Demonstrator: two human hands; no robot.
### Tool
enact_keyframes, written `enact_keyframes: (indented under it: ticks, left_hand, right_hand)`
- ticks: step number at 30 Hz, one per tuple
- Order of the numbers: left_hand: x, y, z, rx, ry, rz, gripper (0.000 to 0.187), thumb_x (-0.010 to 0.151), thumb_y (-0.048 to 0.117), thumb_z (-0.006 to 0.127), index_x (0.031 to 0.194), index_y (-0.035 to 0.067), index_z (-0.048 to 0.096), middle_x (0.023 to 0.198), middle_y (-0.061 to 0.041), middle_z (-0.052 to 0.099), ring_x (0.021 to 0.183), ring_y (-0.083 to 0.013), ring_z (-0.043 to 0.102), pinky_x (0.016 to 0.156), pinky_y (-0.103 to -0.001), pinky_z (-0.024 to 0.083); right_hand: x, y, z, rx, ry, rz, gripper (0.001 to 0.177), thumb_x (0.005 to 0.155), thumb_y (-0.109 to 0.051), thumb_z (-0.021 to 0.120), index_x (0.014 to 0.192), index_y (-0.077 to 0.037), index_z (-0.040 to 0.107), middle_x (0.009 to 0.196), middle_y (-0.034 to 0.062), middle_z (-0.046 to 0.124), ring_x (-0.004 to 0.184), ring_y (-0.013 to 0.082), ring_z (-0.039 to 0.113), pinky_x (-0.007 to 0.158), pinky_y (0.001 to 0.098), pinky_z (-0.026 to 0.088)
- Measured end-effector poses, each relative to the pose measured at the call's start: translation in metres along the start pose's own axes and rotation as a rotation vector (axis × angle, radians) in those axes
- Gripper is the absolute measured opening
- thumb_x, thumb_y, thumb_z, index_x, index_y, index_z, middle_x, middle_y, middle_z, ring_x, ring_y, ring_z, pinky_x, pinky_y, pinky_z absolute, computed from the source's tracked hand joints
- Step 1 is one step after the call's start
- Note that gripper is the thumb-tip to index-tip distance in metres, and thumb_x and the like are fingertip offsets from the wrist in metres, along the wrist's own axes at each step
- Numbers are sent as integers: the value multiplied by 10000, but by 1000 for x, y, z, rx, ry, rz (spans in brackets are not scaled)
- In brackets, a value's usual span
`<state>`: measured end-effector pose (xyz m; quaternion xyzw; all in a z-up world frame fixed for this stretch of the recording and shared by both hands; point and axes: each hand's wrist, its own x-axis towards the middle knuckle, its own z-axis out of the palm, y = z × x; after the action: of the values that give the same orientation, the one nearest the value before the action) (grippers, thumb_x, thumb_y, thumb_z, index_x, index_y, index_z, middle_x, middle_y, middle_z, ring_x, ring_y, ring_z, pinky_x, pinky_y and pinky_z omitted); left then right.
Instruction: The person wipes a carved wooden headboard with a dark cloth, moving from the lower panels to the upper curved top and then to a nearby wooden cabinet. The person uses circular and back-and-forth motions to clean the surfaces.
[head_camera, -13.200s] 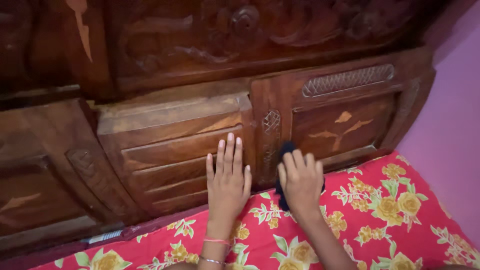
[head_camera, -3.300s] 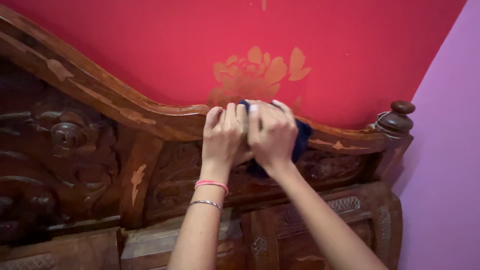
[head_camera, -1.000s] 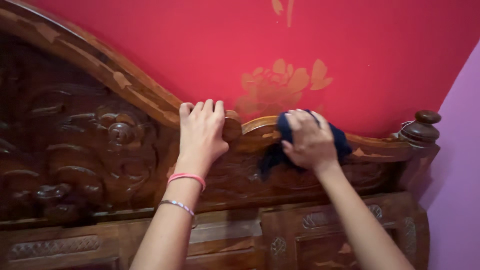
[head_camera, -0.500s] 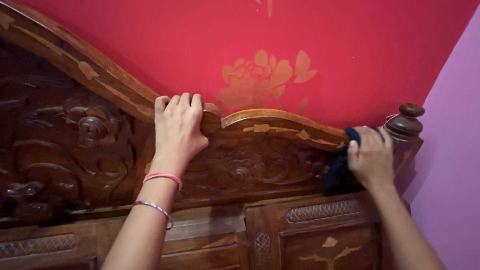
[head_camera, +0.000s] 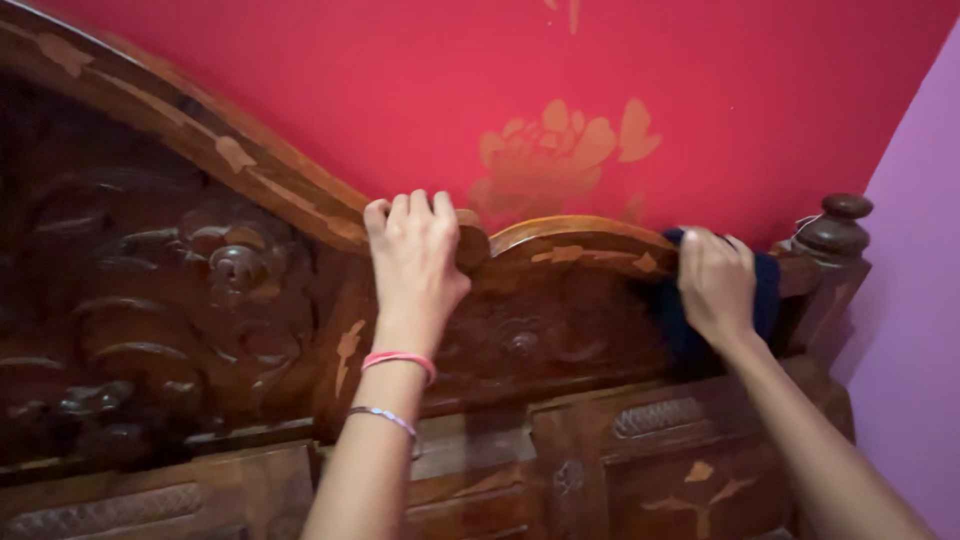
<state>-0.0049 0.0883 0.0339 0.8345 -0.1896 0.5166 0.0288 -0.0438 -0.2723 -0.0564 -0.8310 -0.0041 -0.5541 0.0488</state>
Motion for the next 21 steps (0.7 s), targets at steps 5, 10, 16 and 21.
enact_keyframes:
  ticks: [5,10,16,21]
  left_hand:
    - [2,-2,0,-19,32,-4,452,540,97,815,947,126,621,927,-82,639,971,-264,624,973,-431,396]
    - [-2,-7,-4,-16,-14,14,443,558,107,824,945,135,612,926,-72,640,980,-250,624,988,-428,396]
    - [-6,-12,-9,17,-42,39,474,585,182,853,997,134,625,945,-63,646,986,-230,623,1014,-422,395]
    - [-7,-16,-11,24,-13,62,429,624,156,826,1005,134,629,940,-53,643,992,-227,619,1016,-415,398]
  right_hand:
    - [40,-95,8,113,50,-117,344,1130,-167,381,1119,0,682,1001,191,706,996,380,649,1018,508,445]
    - [54,-184,4,64,16,-298,236,1060,-178,477,1071,-64,684,1031,99,724,1020,289,667,1035,514,409]
    - [55,-203,-11,-20,-79,-263,228,1064,-236,508,1136,-85,663,1069,83,695,1087,281,631,1066,513,368]
    - [56,-204,-9,-69,-95,-215,244,1055,-265,501,1150,-93,647,1101,92,682,1129,286,614,1046,533,364]
